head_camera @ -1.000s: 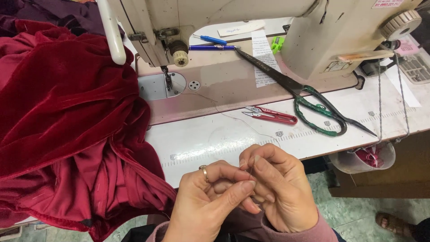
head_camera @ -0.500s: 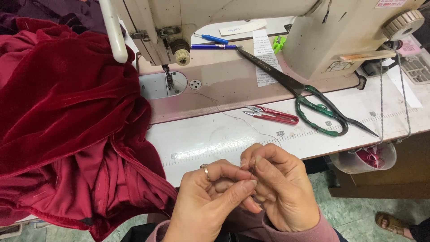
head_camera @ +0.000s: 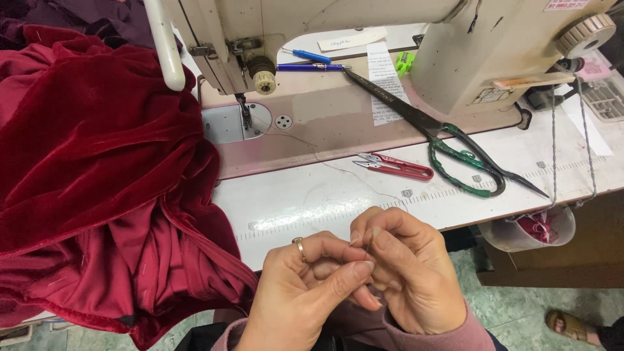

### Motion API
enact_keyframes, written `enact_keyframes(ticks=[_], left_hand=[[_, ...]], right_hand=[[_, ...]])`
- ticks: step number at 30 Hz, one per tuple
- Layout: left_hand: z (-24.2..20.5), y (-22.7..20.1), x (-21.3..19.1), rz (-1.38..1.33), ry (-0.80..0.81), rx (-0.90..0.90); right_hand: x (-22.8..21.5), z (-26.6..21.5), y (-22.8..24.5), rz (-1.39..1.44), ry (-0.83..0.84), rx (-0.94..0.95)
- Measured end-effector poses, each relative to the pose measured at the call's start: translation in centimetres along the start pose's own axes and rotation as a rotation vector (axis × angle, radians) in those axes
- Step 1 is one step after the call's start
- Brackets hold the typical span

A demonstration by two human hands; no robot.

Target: Threading an industrial sewing machine needle and preparing red velvet fabric for sewing.

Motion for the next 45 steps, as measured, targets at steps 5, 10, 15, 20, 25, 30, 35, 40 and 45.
enact_keyframes(ticks=[5, 10, 15, 20, 25, 30, 35, 40, 45], left_hand=[[-0.05, 0.05, -0.06, 0.010, -0.011, -0.024], [-0.08, 0.11, -0.04, -0.011, -0.009, -0.030], [-0.10, 0.08, -0.04, -0.007, 0.003, -0.023], [-0.08, -0.07, -0.03, 0.014, -0.001, -0.029], [-0.06, 0.17, -0.13, -0.020, 0.006, -0.021], [-0.05, 0.26, -0.15, -0.019, 0.023, -0.005], [-0.09, 0.25, -0.11, -0.020, 0.021, -0.014], [-0.01, 0.47, -0.23, -0.019, 0.004, -0.040], [-0.03, 0.14, -0.09, -0.005, 0.024, 0.003]], right_hand=[[0.26, 0.00, 0.18, 0.001, 0.022, -0.003], [0.31, -0.01, 0.23, -0.011, 0.013, -0.002], [0.50, 0.03, 0.29, -0.027, 0.003, 0.000], [0.44, 0.08, 0.24, -0.034, 0.009, -0.005], [0.28, 0.06, 0.14, -0.050, 0.008, -0.008], [-0.01, 0.06, 0.02, -0.073, -0.010, -0.011], [-0.30, 0.05, -0.05, -0.106, -0.003, -0.035], [-0.26, 0.00, -0.01, -0.134, -0.002, -0.060], [0.43, -0.22, 0.37, -0.108, 0.089, -0.053]])
Point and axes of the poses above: each hand's wrist, its own z-axis towards the middle knuckle, its own x-axis out of the palm, y = z × x, the point moved 5 cm from there along z, towards the middle knuckle, and after that the axes turned 9 degrees about -z, right-handed, at the moved point
